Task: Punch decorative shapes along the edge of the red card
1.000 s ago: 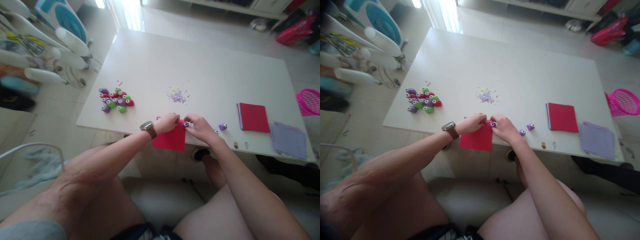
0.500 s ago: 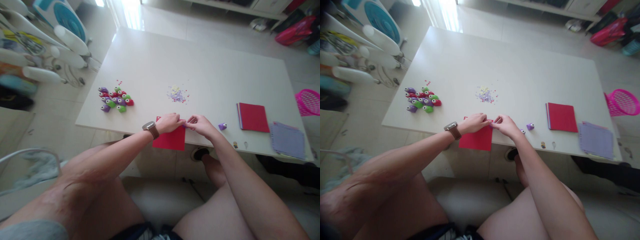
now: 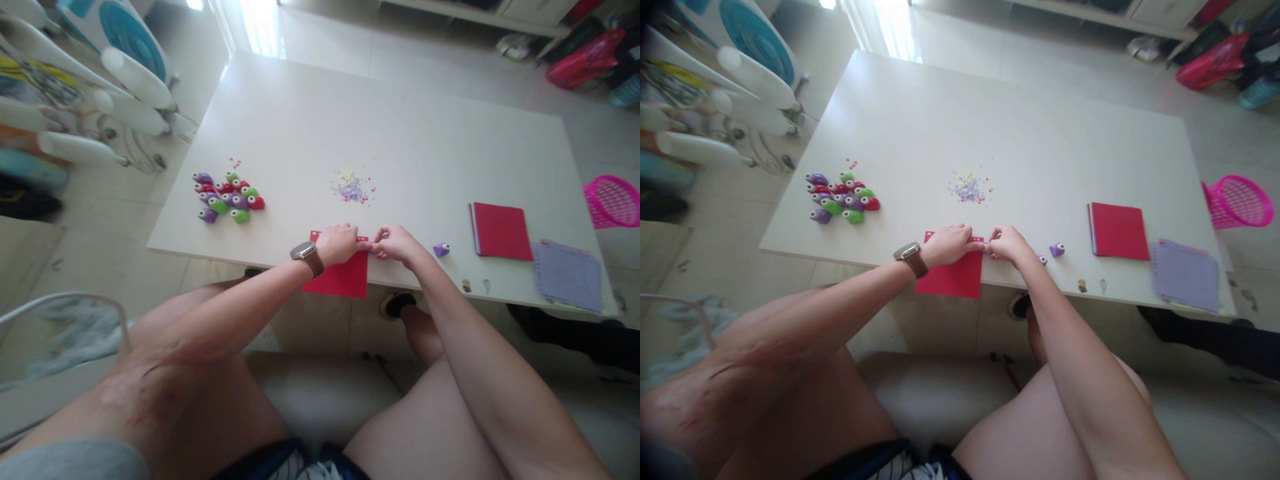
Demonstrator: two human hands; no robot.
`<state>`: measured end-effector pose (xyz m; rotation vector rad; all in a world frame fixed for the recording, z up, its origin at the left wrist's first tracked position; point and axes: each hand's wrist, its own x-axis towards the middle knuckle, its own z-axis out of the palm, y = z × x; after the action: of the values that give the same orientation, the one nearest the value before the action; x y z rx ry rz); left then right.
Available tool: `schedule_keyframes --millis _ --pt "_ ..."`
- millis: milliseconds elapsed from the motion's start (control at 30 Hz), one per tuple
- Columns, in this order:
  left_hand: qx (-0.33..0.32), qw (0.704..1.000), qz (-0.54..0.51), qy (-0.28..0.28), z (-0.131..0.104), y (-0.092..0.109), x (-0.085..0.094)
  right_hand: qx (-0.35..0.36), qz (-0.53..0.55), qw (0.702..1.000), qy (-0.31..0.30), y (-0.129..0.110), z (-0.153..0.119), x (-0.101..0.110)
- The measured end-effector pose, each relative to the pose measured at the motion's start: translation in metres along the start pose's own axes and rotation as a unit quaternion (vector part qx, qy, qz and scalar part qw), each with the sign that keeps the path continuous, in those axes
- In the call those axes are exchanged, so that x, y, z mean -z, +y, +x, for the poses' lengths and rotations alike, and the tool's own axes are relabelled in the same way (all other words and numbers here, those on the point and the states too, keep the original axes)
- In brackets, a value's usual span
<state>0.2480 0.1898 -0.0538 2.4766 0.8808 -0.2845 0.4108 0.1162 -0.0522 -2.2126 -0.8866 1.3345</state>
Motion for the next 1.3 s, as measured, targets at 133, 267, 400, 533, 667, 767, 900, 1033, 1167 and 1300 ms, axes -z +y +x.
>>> schedule_keyframes --millis 133,267,400,533,667,767,900,1033,1167,1300 --pt "0.007 1.000 -0.001 0.004 0.001 0.000 -0.001 -0.024 0.027 0.999 0.003 -0.006 -0.004 -0.002" --pt "-0.013 1.000 -0.026 -0.007 0.003 -0.009 -0.002 -0.019 0.037 0.999 -0.029 -0.006 -0.011 0.008" --pt "-0.047 0.998 -0.027 -0.016 0.001 -0.018 -0.003 0.006 0.000 1.000 -0.026 -0.002 -0.018 0.024" --pt "-0.073 0.997 -0.007 -0.029 -0.004 -0.022 -0.003 0.117 -0.140 0.982 0.037 0.003 -0.018 0.025" --pt "-0.075 0.997 -0.001 -0.032 -0.006 -0.022 -0.003 0.222 -0.228 0.946 0.061 0.004 -0.018 0.014" --pt "-0.077 0.997 0.006 -0.028 -0.006 -0.024 -0.005 0.227 -0.249 0.938 0.079 0.004 -0.018 0.015" --pt "-0.073 0.997 -0.002 -0.024 -0.006 -0.025 -0.007 0.209 -0.295 0.924 0.129 0.008 -0.018 0.027" --pt "-0.070 0.997 -0.008 -0.026 -0.007 -0.025 -0.004 0.187 -0.319 0.921 0.119 0.015 -0.017 0.034" --pt "-0.056 0.998 0.006 -0.040 -0.011 -0.025 0.003 0.197 -0.333 0.916 0.106 0.014 -0.018 0.034" --pt "-0.051 0.997 0.019 -0.054 -0.013 -0.027 0.008 0.241 -0.298 0.920 0.084 0.005 -0.025 0.027"
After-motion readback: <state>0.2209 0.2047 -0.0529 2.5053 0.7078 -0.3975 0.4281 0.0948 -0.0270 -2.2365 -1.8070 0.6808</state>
